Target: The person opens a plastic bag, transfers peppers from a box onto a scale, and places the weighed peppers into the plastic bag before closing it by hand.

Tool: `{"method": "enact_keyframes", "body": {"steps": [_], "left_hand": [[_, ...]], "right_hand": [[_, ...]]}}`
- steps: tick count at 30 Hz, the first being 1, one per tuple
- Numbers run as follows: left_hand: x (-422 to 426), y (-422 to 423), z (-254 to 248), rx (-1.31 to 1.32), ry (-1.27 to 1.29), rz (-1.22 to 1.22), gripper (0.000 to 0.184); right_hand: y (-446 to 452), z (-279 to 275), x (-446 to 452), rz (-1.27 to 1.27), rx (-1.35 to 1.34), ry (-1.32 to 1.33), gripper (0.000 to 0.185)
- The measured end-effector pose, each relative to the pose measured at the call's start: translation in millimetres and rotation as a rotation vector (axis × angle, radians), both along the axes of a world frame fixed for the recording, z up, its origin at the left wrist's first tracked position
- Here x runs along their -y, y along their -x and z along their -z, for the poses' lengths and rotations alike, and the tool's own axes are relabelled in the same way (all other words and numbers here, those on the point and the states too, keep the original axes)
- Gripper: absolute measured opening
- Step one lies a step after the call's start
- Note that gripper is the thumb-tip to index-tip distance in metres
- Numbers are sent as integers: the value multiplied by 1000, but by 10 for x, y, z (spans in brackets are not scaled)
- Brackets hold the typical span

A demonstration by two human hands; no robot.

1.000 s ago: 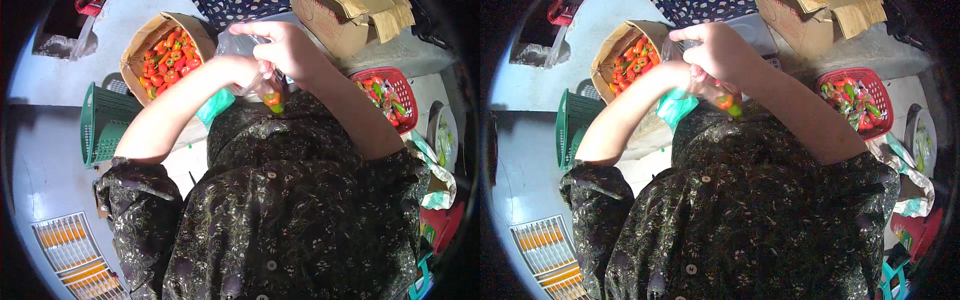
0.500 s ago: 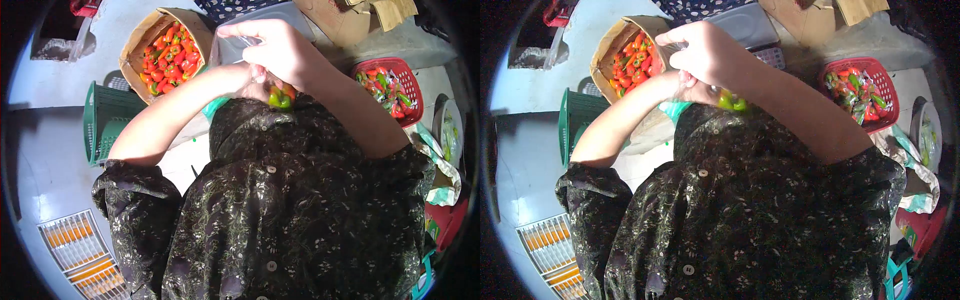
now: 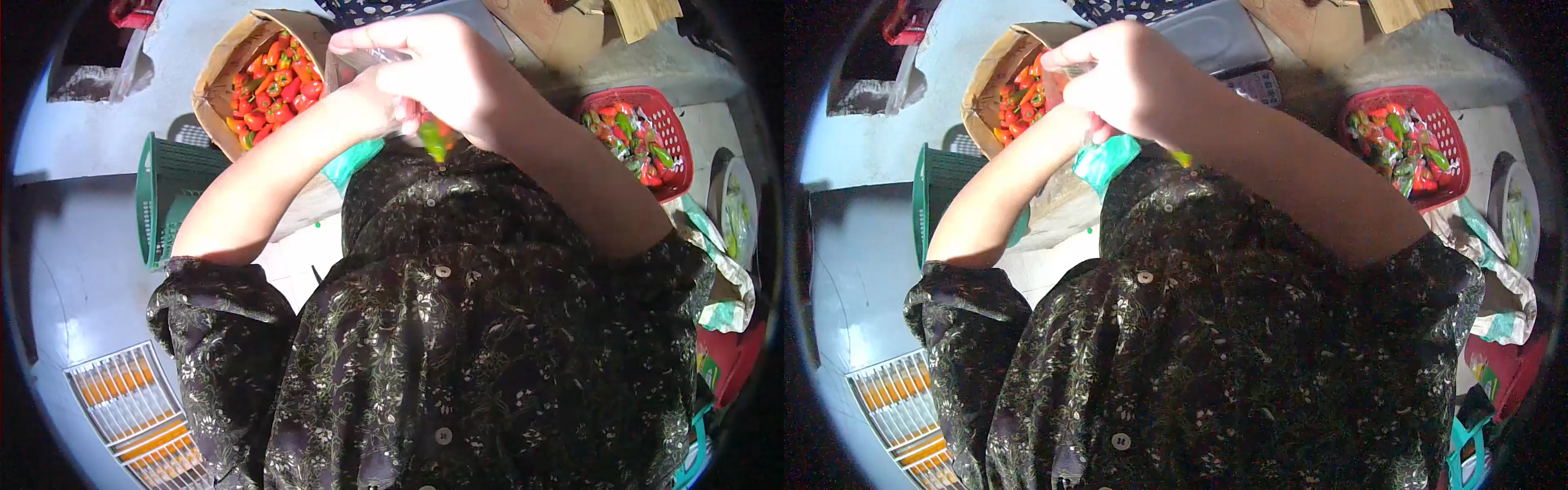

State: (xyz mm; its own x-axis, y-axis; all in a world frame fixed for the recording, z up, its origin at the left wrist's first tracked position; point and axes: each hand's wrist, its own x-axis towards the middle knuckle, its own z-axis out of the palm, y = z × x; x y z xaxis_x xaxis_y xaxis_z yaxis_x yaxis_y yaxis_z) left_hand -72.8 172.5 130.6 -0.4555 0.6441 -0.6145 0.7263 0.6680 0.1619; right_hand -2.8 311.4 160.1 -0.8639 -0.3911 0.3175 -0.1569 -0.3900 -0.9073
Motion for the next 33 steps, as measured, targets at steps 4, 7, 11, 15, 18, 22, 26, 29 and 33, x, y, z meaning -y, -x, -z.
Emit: {"method": "enact_keyframes", "body": {"steps": [4, 7, 11, 15, 18, 22, 26, 29, 33], "left_hand": [[-36, -11, 48, -6, 23, 19, 25], [-104, -20, 134, -21, 47, 35, 25], [-139, -22, 209, -42, 54, 56, 25], [-138, -26, 228, -63, 53, 72, 25], [-125, -16, 239, -71, 52, 84, 25], [-101, 19, 243, -79, 48, 104, 25], [-70, 26, 214, -82, 45, 118, 25], [-59, 39, 226, -91, 34, 131, 25], [-16, 110, 227, -131, -4, 161, 25]], "right_hand": [[147, 112, 138, 49, -174, -14, 39], [328, 324, 223, 264, -537, -85, 38], [243, 275, 179, 282, -535, -117, 38], [94, 40, 43, 1, -179, -140, 39], [-33, -223, -134, -89, -112, -113, 43], [59, -214, -139, -118, -113, -137, 45], [75, -207, -87, -120, 22, -205, 44], [66, -244, -114, -59, -63, -300, 44], [154, -137, -153, 78, -347, -373, 42]]}}
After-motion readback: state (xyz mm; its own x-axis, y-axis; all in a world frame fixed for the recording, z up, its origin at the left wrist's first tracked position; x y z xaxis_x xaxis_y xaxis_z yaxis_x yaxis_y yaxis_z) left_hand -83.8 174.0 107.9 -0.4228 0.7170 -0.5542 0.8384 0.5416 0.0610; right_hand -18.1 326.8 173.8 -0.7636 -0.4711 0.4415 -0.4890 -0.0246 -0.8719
